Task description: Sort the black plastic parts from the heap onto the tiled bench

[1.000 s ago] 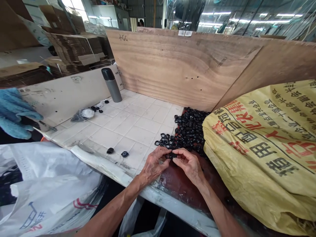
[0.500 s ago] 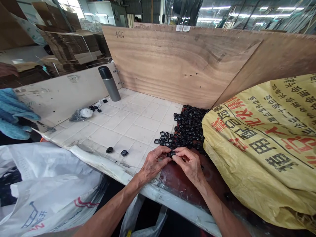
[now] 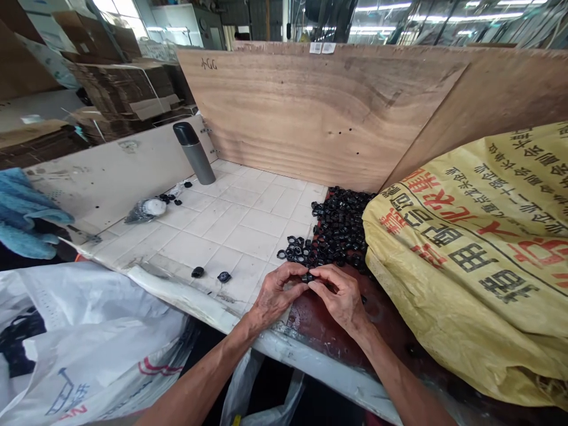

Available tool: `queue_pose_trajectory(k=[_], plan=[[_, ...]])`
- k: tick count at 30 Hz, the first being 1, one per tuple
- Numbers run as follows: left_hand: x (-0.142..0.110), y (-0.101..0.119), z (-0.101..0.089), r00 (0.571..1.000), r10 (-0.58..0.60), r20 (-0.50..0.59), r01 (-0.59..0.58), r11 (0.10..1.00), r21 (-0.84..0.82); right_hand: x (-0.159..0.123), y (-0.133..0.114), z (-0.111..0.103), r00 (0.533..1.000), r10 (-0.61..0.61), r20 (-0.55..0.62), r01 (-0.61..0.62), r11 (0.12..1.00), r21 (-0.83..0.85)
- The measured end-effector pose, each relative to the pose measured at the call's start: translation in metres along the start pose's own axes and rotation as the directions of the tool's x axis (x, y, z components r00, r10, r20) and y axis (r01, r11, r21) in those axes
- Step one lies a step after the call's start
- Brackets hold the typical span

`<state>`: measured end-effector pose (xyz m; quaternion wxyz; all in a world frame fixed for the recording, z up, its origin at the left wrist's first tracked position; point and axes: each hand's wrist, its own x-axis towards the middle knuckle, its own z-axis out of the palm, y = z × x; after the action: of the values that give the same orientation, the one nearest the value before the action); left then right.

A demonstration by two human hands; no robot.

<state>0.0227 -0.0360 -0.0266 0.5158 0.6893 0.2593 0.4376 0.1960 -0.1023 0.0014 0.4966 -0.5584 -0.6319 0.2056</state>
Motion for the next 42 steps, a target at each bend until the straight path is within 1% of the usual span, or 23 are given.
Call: queue_pose_trajectory(k=[2,5,8,11,13,15,16,18,21,24,26,29,32,35,37,42], plan=[[0.000,-0.001,-0.001,0.999,0.033,0.011,-0.033,0.999,0.021,-0.001,0.002,0.001,1.000,-0.010,-0.007,0.010,1.000,-0.013],[0.000,-0.004,-0.001,0.998,0.064,0.015,-0.064,0.997,0.034,-0.003,0.006,0.003,1.000,0.015,0.001,-0.015,0.998,-0.053],[0.000,-0.004,-0.002,0.996,0.086,0.028,-0.087,0.995,0.042,-0.004,0.008,0.005,1.000,0.005,0.022,-0.002,0.989,-0.149],[0.000,-0.004,-0.002,0.992,0.108,0.070,-0.111,0.993,0.042,-0.004,0.008,0.007,0.999,-0.022,0.041,0.031,0.973,-0.228],[0.000,-0.004,-0.002,0.990,0.113,0.080,-0.116,0.992,0.039,-0.005,0.007,0.008,1.000,0.000,0.005,0.001,0.977,-0.214],[0.000,-0.005,-0.001,0.993,0.101,0.064,-0.103,0.994,0.028,-0.006,0.005,0.009,0.999,0.011,-0.034,-0.016,0.987,-0.158],[-0.001,-0.005,-0.001,0.995,0.089,0.051,-0.090,0.996,0.018,-0.006,0.004,0.008,0.999,0.001,-0.032,-0.005,0.991,-0.130],[-0.001,-0.005,-0.001,0.998,0.065,0.024,-0.065,0.998,0.001,-0.007,0.004,0.006,0.999,-0.044,0.019,0.046,0.994,-0.101],[-0.001,-0.004,-0.002,0.999,0.052,0.017,-0.052,0.999,0.013,-0.007,0.006,0.004,0.995,-0.073,0.065,0.081,0.988,-0.133],[0.000,-0.002,-0.002,0.996,0.066,0.062,-0.068,0.997,0.038,-0.007,0.010,0.005,0.996,-0.075,0.041,0.083,0.969,-0.232],[0.000,-0.001,-0.001,0.996,0.060,0.073,-0.062,0.997,0.035,-0.007,0.010,0.006,0.997,-0.073,0.026,0.077,0.958,-0.277],[0.000,0.000,-0.001,0.999,0.029,0.043,-0.030,1.000,0.003,-0.007,0.005,0.006,1.000,-0.024,-0.003,0.023,0.974,-0.224],[0.001,0.001,-0.002,0.999,0.021,0.027,-0.021,1.000,-0.016,-0.006,0.001,0.003,0.999,-0.031,0.029,0.035,0.989,-0.146],[0.001,0.001,-0.002,0.999,0.045,0.029,-0.045,0.999,0.006,-0.006,0.003,0.002,0.997,-0.074,0.013,0.075,0.974,-0.215],[0.001,0.001,-0.002,0.998,0.059,0.023,-0.059,0.998,0.012,-0.006,0.005,0.001,0.998,-0.060,-0.013,0.055,0.968,-0.244],[0.002,0.000,-0.001,0.999,0.042,0.014,-0.041,0.999,-0.017,-0.004,-0.003,0.000,0.999,0.001,0.043,0.007,0.982,-0.188]])
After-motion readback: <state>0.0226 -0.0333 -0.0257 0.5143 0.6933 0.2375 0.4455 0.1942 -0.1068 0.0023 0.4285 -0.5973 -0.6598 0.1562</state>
